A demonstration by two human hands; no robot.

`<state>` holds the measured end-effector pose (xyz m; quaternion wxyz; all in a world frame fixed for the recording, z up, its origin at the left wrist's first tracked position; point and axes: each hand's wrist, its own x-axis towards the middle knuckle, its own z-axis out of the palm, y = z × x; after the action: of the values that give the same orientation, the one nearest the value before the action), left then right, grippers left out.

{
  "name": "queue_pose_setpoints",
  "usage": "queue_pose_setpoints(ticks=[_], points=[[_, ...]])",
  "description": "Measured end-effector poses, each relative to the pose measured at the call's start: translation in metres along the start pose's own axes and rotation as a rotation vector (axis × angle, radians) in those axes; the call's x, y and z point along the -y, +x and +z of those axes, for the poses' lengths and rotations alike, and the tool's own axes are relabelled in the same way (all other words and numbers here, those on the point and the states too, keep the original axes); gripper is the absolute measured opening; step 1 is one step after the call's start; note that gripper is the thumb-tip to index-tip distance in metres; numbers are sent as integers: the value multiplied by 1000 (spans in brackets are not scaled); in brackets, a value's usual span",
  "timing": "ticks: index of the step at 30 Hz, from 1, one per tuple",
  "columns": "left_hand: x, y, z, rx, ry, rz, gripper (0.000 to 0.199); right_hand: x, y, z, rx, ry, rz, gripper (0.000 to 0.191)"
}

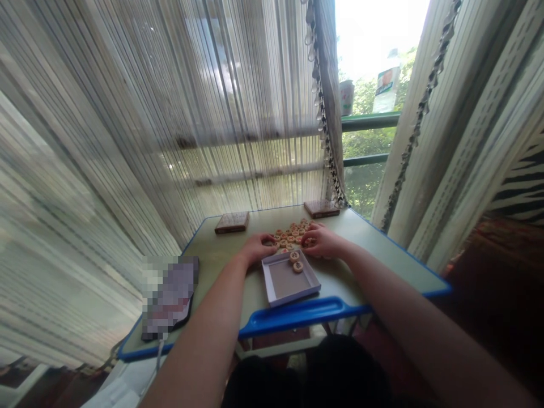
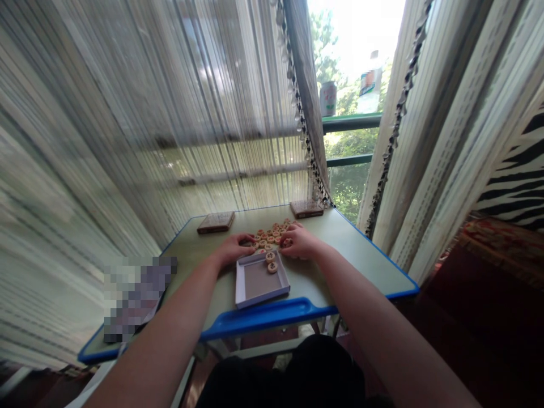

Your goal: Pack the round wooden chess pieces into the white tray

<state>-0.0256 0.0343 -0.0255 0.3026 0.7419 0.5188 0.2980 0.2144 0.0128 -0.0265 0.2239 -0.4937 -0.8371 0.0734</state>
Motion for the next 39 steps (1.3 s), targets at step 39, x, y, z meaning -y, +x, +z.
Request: queue_pose_setpoints(ticks=[39], points=[[-6, 1, 4, -76, 54, -36, 31, -7, 1, -6, -147, -14, 345, 29]])
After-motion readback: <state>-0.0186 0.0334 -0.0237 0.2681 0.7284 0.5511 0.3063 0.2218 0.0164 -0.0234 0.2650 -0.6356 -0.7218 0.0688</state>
